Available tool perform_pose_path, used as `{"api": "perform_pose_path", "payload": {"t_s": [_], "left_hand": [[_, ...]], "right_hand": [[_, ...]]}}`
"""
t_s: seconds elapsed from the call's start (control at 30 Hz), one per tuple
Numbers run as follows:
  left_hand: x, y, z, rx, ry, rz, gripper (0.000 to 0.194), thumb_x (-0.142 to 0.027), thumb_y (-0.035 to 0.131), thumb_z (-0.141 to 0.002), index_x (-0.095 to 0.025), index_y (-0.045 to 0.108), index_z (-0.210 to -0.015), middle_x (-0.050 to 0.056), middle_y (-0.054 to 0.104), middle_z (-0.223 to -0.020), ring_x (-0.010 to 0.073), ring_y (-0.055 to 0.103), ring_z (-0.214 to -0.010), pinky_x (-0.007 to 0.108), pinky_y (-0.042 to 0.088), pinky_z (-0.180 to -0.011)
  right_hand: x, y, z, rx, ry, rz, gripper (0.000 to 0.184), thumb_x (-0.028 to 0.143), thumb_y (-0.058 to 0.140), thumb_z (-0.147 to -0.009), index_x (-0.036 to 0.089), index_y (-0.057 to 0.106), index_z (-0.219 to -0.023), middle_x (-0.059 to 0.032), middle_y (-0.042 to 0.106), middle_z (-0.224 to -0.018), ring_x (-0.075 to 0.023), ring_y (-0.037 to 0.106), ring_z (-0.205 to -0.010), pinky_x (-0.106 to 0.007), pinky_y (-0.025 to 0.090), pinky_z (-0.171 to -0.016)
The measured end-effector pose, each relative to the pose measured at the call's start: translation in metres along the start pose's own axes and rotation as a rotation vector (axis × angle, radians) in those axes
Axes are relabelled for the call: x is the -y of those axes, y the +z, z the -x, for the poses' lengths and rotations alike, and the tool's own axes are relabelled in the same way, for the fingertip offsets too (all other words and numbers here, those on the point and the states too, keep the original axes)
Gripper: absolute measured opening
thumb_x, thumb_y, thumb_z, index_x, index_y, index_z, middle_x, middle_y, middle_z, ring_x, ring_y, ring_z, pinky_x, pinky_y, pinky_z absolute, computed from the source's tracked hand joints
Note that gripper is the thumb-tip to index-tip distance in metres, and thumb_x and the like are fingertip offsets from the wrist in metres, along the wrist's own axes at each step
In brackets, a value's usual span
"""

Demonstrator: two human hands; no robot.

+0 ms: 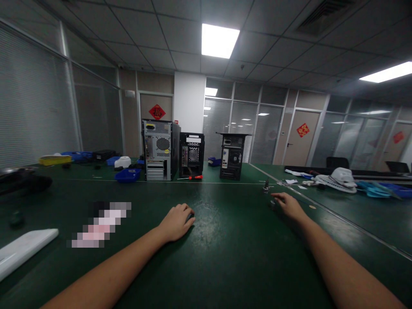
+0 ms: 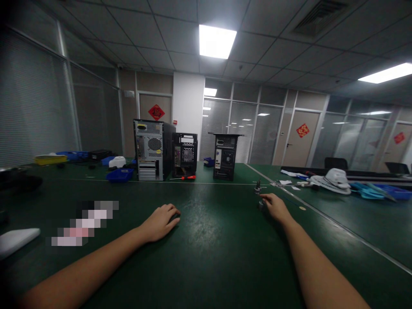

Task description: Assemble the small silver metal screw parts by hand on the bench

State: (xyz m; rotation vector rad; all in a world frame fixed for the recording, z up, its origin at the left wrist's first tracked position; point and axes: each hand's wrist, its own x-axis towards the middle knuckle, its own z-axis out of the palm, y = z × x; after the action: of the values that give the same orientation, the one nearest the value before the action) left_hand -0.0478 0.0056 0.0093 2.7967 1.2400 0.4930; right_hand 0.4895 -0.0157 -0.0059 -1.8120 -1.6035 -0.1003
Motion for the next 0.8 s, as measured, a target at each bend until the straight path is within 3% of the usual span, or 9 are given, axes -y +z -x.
{"api": "perform_pose_path", "payload": {"t_s": [0.53, 0.8], "left_hand": [[0.001, 0.001, 0.0, 0.007, -0.006, 0.016, 0.045, -0.052, 0.04, -0.098, -0.024, 0.064, -0.122, 0.011, 0.059, -0.122, 0.0279, 0.055, -0.112, 0.041, 0.043, -0.097], [0.001, 0.001, -0.001, 0.014, -0.004, 0.018, 0.046, -0.054, 0.039, -0.098, -0.024, 0.064, -0.123, 0.011, 0.059, -0.123, 0.0277, 0.055, -0.112, 0.042, 0.043, -0.097]], "right_hand": [[-0.007, 0.006, -0.001, 0.038, 0.038, 0.03, 0.032, 0.033, 0.058, -0.085, 0.019, 0.075, -0.107, -0.0123, 0.072, -0.108, -0.0266, 0.066, -0.1, -0.038, 0.048, -0.091], [-0.004, 0.012, 0.002, 0.034, 0.157, -0.119, 0.033, 0.045, 0.06, -0.082, 0.019, 0.07, -0.099, -0.0097, 0.076, -0.099, -0.0255, 0.069, -0.092, -0.037, 0.051, -0.085]]}}
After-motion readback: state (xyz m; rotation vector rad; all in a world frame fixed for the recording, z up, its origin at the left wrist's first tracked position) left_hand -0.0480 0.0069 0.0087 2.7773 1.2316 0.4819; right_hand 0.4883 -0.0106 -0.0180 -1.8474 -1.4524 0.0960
